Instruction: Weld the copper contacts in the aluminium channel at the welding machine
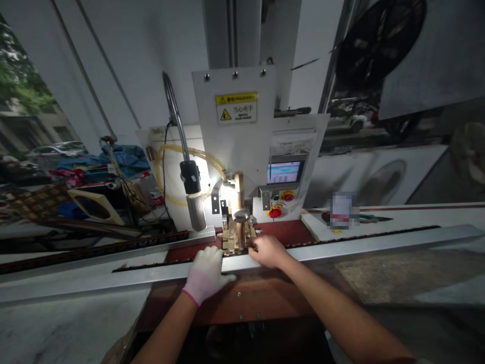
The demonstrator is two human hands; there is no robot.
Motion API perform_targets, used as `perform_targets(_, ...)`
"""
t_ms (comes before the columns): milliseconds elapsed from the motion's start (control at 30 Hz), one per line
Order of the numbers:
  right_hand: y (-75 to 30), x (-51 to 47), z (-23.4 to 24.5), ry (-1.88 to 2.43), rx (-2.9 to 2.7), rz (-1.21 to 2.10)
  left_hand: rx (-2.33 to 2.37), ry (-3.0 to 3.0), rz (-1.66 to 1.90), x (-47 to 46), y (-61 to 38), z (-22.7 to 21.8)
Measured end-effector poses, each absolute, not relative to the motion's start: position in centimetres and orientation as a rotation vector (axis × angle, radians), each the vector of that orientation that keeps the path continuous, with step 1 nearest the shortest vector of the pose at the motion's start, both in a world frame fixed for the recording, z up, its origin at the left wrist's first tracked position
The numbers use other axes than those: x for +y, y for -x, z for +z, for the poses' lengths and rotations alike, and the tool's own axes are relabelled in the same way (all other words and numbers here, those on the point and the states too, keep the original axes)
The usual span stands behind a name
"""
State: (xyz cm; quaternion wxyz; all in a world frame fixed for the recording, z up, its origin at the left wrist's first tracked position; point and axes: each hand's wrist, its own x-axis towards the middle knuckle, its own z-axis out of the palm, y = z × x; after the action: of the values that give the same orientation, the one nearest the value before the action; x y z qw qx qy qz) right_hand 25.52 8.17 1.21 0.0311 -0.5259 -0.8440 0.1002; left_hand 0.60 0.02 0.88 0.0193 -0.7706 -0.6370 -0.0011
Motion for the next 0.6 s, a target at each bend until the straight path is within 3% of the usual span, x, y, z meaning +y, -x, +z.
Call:
perform_targets(233, -25.3, 8.5, 1.0, 1.549, -2.56, 0.256, -2.014, 2.38, -0.027, -0.1, -0.7, 1.0)
perform_targets(400, -25.8, 7.0, 2.0, 1.338, -2.439, 0.018, -2.021, 2.383, -0.032, -0.1, -0.8, 1.2)
perform_targets(500, -28.5, 6.5, 6.3, 1.201, -2.276, -0.188, -2.019, 2.389, -0.027, 0.0, -0.8, 1.2)
perform_targets(600, -32.5, 8.7, 15.3, 1.249, -1.943, -0.474, -2.017, 2.394, -0.025, 0.1, -0.7, 1.1)
